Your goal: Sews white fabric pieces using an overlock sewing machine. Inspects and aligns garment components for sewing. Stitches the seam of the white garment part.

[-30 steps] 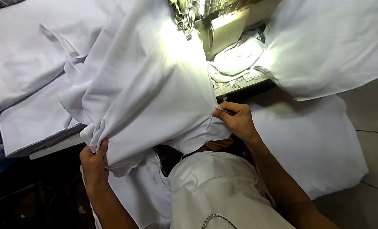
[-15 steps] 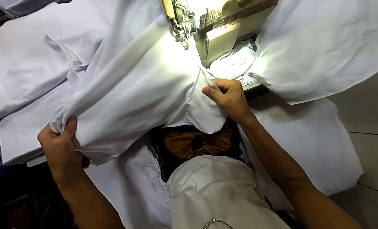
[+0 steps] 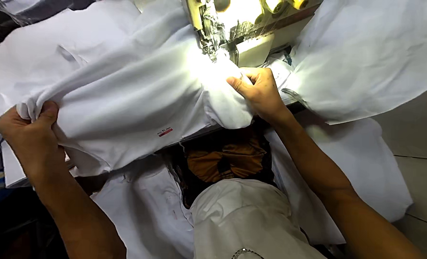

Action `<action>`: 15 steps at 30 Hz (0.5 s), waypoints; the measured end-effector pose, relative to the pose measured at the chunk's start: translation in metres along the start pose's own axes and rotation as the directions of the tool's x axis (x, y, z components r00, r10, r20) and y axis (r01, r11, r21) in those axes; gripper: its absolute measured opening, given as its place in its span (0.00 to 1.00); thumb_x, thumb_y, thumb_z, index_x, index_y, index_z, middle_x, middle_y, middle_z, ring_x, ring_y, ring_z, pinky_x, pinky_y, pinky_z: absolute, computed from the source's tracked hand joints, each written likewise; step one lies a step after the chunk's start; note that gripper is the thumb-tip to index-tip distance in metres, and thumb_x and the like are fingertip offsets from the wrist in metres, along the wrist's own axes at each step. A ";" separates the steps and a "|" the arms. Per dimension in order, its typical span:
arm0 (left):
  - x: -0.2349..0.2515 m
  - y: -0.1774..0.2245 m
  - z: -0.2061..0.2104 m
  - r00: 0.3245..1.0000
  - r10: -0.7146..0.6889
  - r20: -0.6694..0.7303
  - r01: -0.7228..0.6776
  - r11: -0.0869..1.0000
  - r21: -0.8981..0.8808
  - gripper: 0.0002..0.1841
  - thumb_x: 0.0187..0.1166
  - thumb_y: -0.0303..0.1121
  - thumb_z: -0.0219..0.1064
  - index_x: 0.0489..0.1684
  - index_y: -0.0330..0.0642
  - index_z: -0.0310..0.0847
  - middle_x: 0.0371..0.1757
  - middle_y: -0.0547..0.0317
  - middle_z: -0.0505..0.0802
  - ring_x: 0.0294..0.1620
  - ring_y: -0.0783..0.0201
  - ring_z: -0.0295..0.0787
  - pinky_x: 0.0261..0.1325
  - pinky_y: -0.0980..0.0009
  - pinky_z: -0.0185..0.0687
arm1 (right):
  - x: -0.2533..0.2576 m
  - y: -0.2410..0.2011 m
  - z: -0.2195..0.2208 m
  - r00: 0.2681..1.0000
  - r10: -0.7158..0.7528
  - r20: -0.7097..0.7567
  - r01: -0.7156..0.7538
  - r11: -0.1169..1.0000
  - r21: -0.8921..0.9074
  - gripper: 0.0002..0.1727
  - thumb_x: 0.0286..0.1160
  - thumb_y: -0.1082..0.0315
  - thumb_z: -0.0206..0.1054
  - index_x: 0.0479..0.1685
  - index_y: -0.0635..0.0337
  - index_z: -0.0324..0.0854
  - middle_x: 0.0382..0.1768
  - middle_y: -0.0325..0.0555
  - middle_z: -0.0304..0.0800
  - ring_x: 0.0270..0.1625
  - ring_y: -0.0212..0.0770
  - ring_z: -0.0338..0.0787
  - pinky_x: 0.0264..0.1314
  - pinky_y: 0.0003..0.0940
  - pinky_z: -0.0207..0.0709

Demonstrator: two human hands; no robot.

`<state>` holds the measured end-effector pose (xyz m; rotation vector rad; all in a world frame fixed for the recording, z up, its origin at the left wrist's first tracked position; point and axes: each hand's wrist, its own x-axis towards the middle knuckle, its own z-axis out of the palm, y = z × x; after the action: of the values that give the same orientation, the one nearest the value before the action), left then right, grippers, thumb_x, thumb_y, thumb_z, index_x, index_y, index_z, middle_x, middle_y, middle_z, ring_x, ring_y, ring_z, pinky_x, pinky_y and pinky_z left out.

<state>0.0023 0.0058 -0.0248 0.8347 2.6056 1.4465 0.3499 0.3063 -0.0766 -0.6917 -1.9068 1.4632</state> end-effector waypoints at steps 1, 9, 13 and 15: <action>0.010 0.004 0.003 1.000 0.018 -0.009 -0.018 1.000 -0.004 0.14 0.78 0.41 0.72 0.55 0.46 0.82 0.50 0.76 0.89 0.52 0.83 0.85 0.64 0.73 0.82 | 0.001 0.000 0.000 1.000 0.004 0.000 -0.004 1.000 -0.001 0.14 0.80 0.61 0.71 0.25 0.56 0.85 0.18 0.33 0.82 0.20 0.24 0.80 0.25 0.23 0.74; 0.036 0.016 0.003 0.971 0.230 0.072 -0.238 0.871 0.430 0.30 0.82 0.52 0.65 0.70 0.33 0.76 0.64 0.36 0.86 0.67 0.50 0.83 0.72 0.48 0.75 | 0.006 -0.003 -0.014 0.989 0.077 0.127 -0.078 0.997 -0.002 0.15 0.81 0.61 0.69 0.24 0.55 0.84 0.16 0.32 0.82 0.19 0.23 0.81 0.23 0.22 0.75; -0.048 0.044 0.022 0.951 0.310 -0.006 -0.281 0.869 0.407 0.27 0.90 0.47 0.57 0.78 0.36 0.68 0.73 0.43 0.81 0.75 0.55 0.78 0.77 0.58 0.72 | 0.004 0.002 -0.030 0.974 0.099 0.205 -0.094 0.995 -0.033 0.14 0.85 0.61 0.65 0.30 0.56 0.85 0.21 0.34 0.85 0.24 0.24 0.84 0.29 0.23 0.79; -0.108 0.060 0.064 0.952 0.217 0.216 -0.207 0.976 -0.068 0.19 0.94 0.45 0.50 0.66 0.42 0.76 0.55 0.63 0.88 0.54 0.71 0.87 0.60 0.69 0.84 | 0.003 0.002 -0.039 0.968 0.090 0.236 -0.077 0.995 -0.061 0.13 0.86 0.62 0.62 0.33 0.56 0.85 0.23 0.33 0.84 0.26 0.23 0.84 0.30 0.21 0.78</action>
<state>0.1389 0.0289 -0.0352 1.2263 2.3710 1.3599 0.3769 0.3339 -0.0710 -0.6507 -2.1263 1.6164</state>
